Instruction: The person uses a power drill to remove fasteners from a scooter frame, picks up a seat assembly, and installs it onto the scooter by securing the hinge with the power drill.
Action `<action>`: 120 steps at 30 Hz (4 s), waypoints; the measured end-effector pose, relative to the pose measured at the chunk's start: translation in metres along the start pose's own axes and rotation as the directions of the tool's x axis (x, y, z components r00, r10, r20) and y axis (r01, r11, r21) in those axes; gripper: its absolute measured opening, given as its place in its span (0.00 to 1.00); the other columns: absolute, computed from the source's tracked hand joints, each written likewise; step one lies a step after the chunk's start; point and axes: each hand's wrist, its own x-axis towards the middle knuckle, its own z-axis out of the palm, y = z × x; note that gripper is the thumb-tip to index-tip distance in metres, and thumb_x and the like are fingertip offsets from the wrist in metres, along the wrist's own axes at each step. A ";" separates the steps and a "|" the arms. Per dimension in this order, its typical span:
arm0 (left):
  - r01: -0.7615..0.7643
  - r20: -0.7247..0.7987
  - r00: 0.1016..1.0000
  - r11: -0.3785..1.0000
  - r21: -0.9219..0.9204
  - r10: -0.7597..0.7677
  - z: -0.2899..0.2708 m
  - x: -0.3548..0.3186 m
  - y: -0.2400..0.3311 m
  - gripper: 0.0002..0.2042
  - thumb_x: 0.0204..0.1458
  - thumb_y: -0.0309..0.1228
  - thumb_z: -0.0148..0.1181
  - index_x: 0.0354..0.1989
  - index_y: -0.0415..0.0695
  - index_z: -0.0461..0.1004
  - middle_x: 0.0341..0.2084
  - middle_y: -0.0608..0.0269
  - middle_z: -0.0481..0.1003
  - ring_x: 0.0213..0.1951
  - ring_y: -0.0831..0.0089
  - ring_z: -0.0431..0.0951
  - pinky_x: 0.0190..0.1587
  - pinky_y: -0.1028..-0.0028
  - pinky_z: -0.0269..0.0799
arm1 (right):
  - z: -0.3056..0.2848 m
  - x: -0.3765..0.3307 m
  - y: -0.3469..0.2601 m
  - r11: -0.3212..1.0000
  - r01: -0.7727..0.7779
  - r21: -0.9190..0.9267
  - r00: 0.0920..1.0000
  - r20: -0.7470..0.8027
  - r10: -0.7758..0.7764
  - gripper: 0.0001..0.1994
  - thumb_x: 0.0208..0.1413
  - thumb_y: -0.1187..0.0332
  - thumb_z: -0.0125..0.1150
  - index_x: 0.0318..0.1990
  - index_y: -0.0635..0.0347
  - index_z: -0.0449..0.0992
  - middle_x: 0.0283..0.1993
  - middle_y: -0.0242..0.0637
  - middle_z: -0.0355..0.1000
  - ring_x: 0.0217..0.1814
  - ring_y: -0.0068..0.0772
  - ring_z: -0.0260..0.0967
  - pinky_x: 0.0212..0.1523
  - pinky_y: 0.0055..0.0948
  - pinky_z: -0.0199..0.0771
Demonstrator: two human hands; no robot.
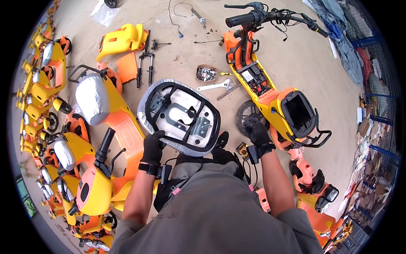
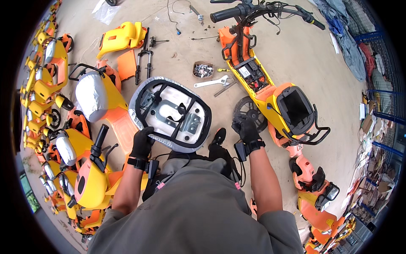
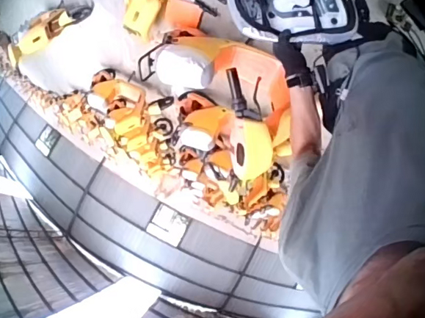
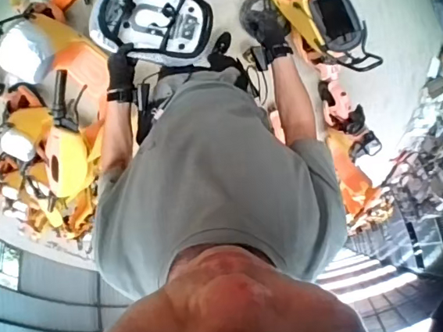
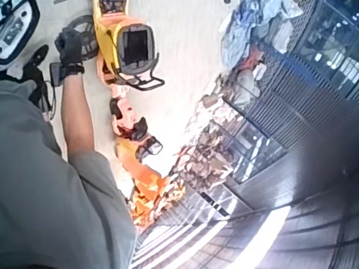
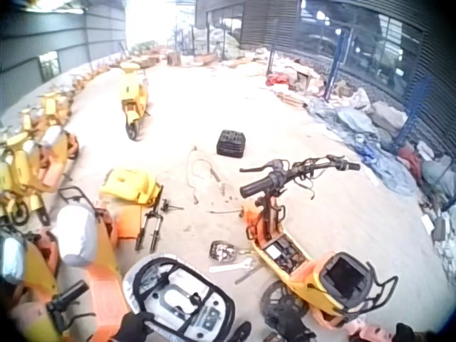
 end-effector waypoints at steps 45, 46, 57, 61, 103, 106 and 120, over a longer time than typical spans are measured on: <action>-0.139 0.747 0.612 0.895 0.424 -0.259 0.263 0.015 0.118 0.17 0.55 0.46 0.62 0.28 0.46 0.70 0.17 0.74 0.66 0.20 0.84 0.65 0.25 0.80 0.63 | -0.056 -0.202 -0.004 0.676 0.072 0.733 0.719 -0.508 0.474 0.20 0.58 0.70 0.62 0.57 0.65 0.70 0.50 0.40 0.75 0.50 0.34 0.75 0.46 0.32 0.78; -0.167 0.726 0.652 0.893 0.419 -0.219 0.274 0.021 0.122 0.18 0.54 0.46 0.65 0.31 0.43 0.70 0.19 0.74 0.66 0.21 0.83 0.67 0.24 0.80 0.63 | -0.072 -0.215 -0.001 0.757 0.061 0.650 0.697 -0.571 0.433 0.21 0.57 0.71 0.63 0.58 0.65 0.69 0.51 0.39 0.74 0.49 0.32 0.74 0.44 0.31 0.77; -0.927 0.845 0.375 0.135 0.350 0.380 0.468 0.007 0.122 0.21 0.47 0.39 0.65 0.43 0.36 0.69 0.39 0.44 0.72 0.43 0.47 0.75 0.44 0.54 0.71 | -0.146 -0.253 -0.063 0.904 0.139 0.403 0.532 -0.801 0.275 0.26 0.55 0.72 0.64 0.61 0.67 0.66 0.55 0.36 0.72 0.53 0.29 0.70 0.53 0.29 0.71; -0.866 0.840 0.464 -0.053 0.497 0.283 0.494 -0.002 0.107 0.28 0.40 0.42 0.69 0.44 0.37 0.66 0.41 0.41 0.71 0.41 0.45 0.78 0.39 0.52 0.75 | -0.150 -0.259 -0.073 0.935 0.078 0.346 0.531 -0.808 0.255 0.25 0.55 0.73 0.63 0.61 0.66 0.66 0.55 0.36 0.72 0.54 0.28 0.69 0.55 0.29 0.69; -0.967 0.976 -0.205 0.143 -0.213 0.070 0.502 -0.033 0.283 0.49 0.34 0.44 0.78 0.65 0.39 0.58 0.49 0.48 0.65 0.53 0.51 0.67 0.55 0.59 0.66 | -0.236 -0.116 -0.260 0.398 -0.096 -0.913 0.820 -0.299 -0.488 0.29 0.46 0.66 0.69 0.59 0.56 0.70 0.51 0.43 0.74 0.52 0.45 0.73 0.50 0.38 0.74; -0.983 0.984 -0.175 -0.067 -0.172 0.037 0.504 -0.059 0.281 0.46 0.34 0.46 0.76 0.62 0.38 0.61 0.48 0.47 0.65 0.51 0.50 0.68 0.52 0.57 0.68 | -0.236 -0.103 -0.271 0.296 0.021 -0.955 0.862 -0.133 -0.489 0.27 0.46 0.66 0.68 0.57 0.56 0.72 0.47 0.42 0.75 0.49 0.44 0.74 0.47 0.38 0.74; -0.922 0.968 0.247 0.299 0.246 -0.032 0.479 -0.050 0.266 0.15 0.47 0.31 0.64 0.40 0.34 0.74 0.30 0.57 0.77 0.31 0.70 0.76 0.35 0.68 0.72 | -0.278 -0.089 -0.246 0.703 0.252 -0.665 0.760 -0.314 -0.569 0.26 0.49 0.59 0.68 0.56 0.55 0.73 0.55 0.42 0.72 0.48 0.41 0.74 0.51 0.39 0.72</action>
